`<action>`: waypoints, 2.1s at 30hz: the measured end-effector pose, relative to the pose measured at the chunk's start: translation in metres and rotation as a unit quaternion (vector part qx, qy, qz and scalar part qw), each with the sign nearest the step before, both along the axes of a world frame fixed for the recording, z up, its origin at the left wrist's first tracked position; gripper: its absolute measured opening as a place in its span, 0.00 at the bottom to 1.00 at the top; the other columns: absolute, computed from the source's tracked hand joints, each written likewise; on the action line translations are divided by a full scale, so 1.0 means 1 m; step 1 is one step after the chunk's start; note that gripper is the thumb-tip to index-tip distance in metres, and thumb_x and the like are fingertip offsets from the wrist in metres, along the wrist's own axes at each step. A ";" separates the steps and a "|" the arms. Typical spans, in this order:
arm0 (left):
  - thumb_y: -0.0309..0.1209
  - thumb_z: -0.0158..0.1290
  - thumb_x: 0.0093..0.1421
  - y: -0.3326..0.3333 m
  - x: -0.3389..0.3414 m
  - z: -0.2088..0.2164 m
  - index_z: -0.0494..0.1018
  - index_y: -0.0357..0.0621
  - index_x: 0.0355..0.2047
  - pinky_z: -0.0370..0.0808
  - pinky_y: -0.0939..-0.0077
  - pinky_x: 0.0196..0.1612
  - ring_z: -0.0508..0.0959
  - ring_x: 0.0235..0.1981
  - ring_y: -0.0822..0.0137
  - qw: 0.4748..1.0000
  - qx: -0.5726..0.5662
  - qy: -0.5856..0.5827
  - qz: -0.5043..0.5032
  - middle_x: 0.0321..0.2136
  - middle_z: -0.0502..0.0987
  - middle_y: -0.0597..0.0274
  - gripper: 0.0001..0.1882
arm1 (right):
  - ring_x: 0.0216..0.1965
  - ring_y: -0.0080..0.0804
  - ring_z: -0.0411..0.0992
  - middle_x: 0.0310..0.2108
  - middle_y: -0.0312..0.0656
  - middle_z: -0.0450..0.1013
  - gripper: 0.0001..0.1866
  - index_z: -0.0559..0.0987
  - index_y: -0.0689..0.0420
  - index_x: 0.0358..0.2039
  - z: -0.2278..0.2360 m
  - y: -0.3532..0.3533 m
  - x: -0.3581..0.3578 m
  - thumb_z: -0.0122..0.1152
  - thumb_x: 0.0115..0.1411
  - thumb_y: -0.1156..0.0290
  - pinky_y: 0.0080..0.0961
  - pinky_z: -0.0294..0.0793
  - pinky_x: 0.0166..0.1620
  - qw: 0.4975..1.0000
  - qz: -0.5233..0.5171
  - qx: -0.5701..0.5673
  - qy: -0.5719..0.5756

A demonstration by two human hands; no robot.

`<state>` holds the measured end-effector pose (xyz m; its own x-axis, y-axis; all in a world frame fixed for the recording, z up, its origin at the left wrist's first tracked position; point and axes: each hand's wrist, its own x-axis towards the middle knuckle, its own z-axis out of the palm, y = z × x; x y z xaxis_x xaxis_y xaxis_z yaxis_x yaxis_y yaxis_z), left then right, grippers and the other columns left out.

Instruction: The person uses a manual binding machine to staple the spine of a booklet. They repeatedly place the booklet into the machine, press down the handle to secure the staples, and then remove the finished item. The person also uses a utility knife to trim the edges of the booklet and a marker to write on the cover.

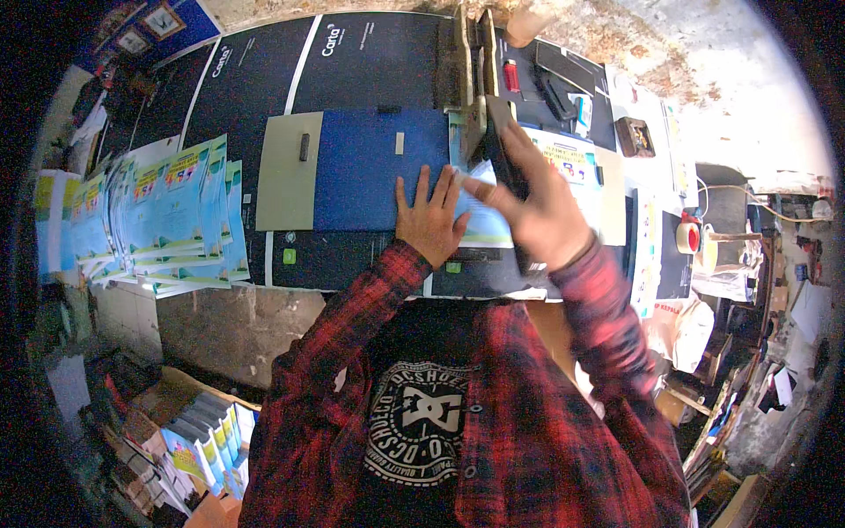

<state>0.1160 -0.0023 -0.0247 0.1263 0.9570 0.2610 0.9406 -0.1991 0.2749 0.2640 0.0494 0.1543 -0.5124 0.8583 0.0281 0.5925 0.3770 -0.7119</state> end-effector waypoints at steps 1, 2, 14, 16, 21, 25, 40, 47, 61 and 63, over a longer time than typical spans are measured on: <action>0.50 0.43 0.65 -0.001 0.002 -0.001 0.60 0.42 0.65 0.50 0.28 0.63 0.59 0.66 0.46 1.000 -0.010 0.009 0.001 0.67 0.59 0.57 0.34 | 0.64 0.49 0.61 0.63 0.61 0.62 0.35 0.64 0.69 0.63 0.019 0.013 0.003 0.59 0.63 0.57 0.31 0.55 0.66 0.997 0.019 -0.070 0.018; 0.50 0.43 0.65 0.001 0.000 0.000 0.60 0.41 0.65 0.50 0.28 0.63 0.59 0.66 0.46 1.000 -0.017 0.021 0.006 0.67 0.59 0.57 0.34 | 0.62 0.44 0.64 0.61 0.58 0.65 0.32 0.66 0.68 0.62 0.037 0.027 0.003 0.58 0.64 0.59 0.28 0.58 0.65 0.989 0.038 -0.141 0.035; 0.37 0.58 0.56 0.021 -0.002 0.037 0.65 0.40 0.58 0.62 0.49 0.57 0.66 0.57 0.50 0.982 0.023 -0.175 0.061 0.56 0.67 0.52 0.31 | 0.59 0.59 0.65 0.54 0.68 0.67 0.45 0.48 0.70 0.67 0.055 0.049 -0.013 0.57 0.61 0.56 0.40 0.68 0.59 0.949 0.135 -0.098 -0.268; 0.37 0.59 0.55 0.014 -0.003 0.024 0.67 0.40 0.55 0.61 0.52 0.57 0.65 0.57 0.51 0.992 0.043 -0.116 0.040 0.56 0.68 0.52 0.29 | 0.61 0.62 0.63 0.60 0.71 0.59 0.45 0.49 0.72 0.66 0.013 0.038 -0.013 0.56 0.61 0.54 0.40 0.66 0.60 0.969 0.096 -0.011 -0.226; 0.39 0.58 0.57 0.013 -0.005 -0.001 0.68 0.43 0.57 0.60 0.53 0.58 0.64 0.60 0.53 0.986 0.074 -0.149 0.025 0.59 0.67 0.58 0.29 | 0.68 0.65 0.50 0.68 0.70 0.44 0.50 0.47 0.74 0.67 -0.037 -0.026 -0.027 0.59 0.59 0.51 0.44 0.54 0.68 0.960 -0.064 0.187 -0.200; 0.39 0.57 0.57 0.008 -0.010 -0.011 0.71 0.45 0.55 0.60 0.54 0.58 0.65 0.61 0.58 0.991 0.081 -0.110 -0.002 0.59 0.69 0.62 0.26 | 0.69 0.63 0.49 0.69 0.67 0.44 0.51 0.47 0.73 0.68 -0.043 -0.036 -0.039 0.61 0.57 0.53 0.45 0.52 0.69 0.954 -0.090 0.182 -0.220; 0.38 0.51 0.58 0.012 -0.011 -0.001 0.70 0.44 0.55 0.61 0.43 0.56 0.66 0.61 0.55 0.999 0.021 0.007 -0.036 0.60 0.67 0.60 0.25 | 0.67 0.56 0.57 0.65 0.65 0.56 0.39 0.61 0.68 0.64 -0.017 -0.003 -0.011 0.62 0.59 0.58 0.37 0.58 0.66 0.983 0.020 0.125 -0.131; 0.37 0.49 0.61 0.012 0.001 -0.002 0.70 0.45 0.56 0.58 0.40 0.59 0.66 0.61 0.56 0.998 0.048 0.027 -0.031 0.61 0.67 0.62 0.23 | 0.57 0.40 0.69 0.61 0.43 0.68 0.34 0.71 0.53 0.62 0.009 0.058 0.042 0.43 0.67 0.40 0.39 0.70 0.55 0.947 -0.195 -0.245 0.068; 0.38 0.52 0.59 0.014 -0.010 -0.006 0.68 0.41 0.58 0.54 0.45 0.65 0.63 0.63 0.54 0.992 0.056 -0.103 -0.040 0.61 0.65 0.59 0.28 | 0.68 0.60 0.53 0.69 0.63 0.47 0.52 0.47 0.67 0.69 -0.043 -0.031 -0.028 0.62 0.56 0.49 0.50 0.62 0.63 0.943 -0.105 0.206 -0.240; 0.39 0.53 0.58 0.010 -0.009 -0.007 0.66 0.41 0.61 0.52 0.43 0.67 0.60 0.65 0.54 0.995 0.042 -0.076 -0.046 0.63 0.63 0.58 0.31 | 0.68 0.60 0.52 0.70 0.62 0.44 0.53 0.46 0.69 0.69 -0.048 -0.033 -0.033 0.63 0.56 0.50 0.50 0.61 0.63 0.938 -0.112 0.208 -0.253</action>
